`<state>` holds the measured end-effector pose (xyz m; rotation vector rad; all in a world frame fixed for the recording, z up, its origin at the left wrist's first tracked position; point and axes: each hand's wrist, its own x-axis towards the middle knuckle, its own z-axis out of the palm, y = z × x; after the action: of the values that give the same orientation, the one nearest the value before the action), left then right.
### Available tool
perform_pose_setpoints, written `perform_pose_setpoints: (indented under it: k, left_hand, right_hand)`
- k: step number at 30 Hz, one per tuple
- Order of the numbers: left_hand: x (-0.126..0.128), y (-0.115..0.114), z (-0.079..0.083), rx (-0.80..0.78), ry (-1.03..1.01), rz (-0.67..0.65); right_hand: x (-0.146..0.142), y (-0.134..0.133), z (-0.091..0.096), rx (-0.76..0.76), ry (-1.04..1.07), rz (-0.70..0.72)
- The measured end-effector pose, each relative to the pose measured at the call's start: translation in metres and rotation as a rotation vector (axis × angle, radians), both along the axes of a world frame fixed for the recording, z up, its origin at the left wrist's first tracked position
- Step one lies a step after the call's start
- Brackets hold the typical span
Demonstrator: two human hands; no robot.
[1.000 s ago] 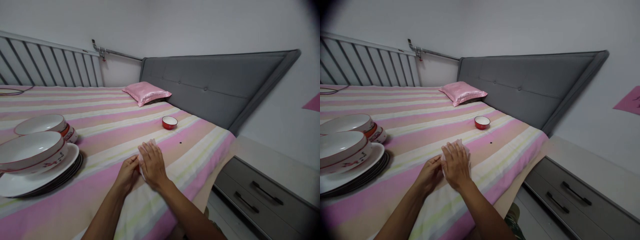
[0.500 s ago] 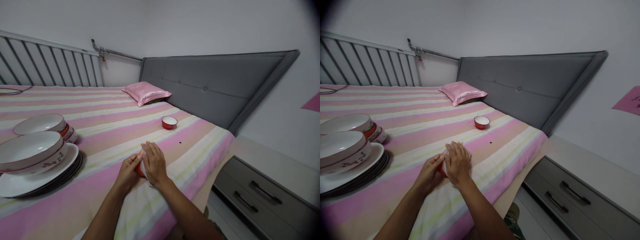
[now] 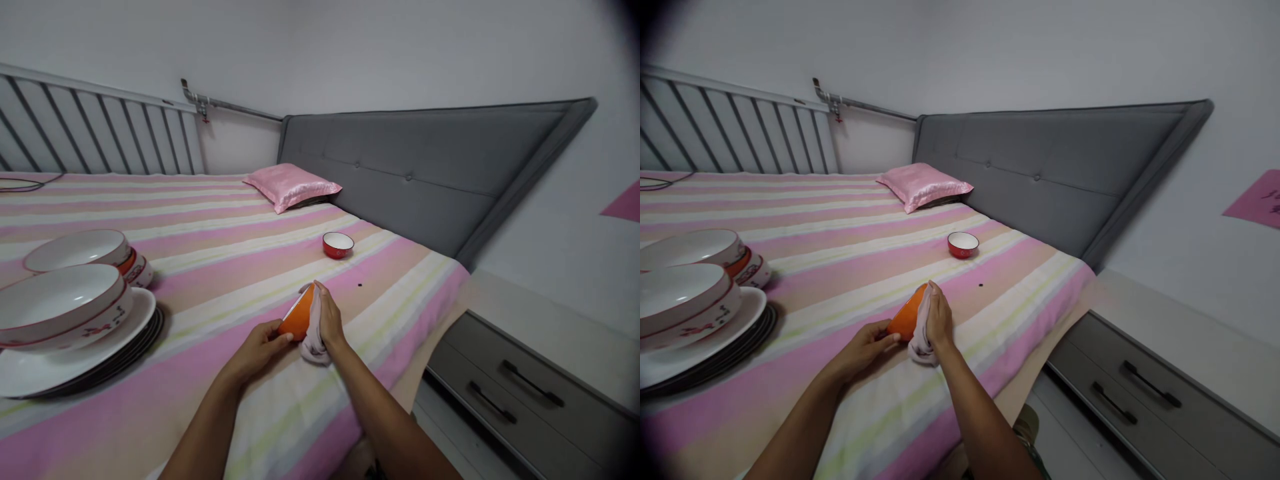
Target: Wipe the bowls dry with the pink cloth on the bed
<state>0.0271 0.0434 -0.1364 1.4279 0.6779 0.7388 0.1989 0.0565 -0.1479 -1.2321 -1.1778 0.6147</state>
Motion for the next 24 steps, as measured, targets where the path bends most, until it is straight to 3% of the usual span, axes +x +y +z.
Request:
perform_pose_setpoints:
  k: [3,14,19,24]
  left_hand:
    - [0.003,-0.003,0.0,-0.043,-0.085,0.041]
    - [0.004,-0.007,0.011,-0.151,-0.381,0.282]
    - [0.005,-0.007,0.011,-0.218,-0.428,0.333]
    - [0.009,-0.01,0.016,-0.208,-0.411,0.36]
  right_hand:
    - [-0.005,-0.005,0.005,0.029,-0.113,-0.001]
    - [-0.038,-0.044,0.038,0.279,-0.86,0.115]
    - [-0.042,-0.046,0.041,0.288,-0.913,0.158]
    - [-0.039,-0.041,0.044,0.251,-0.807,0.111]
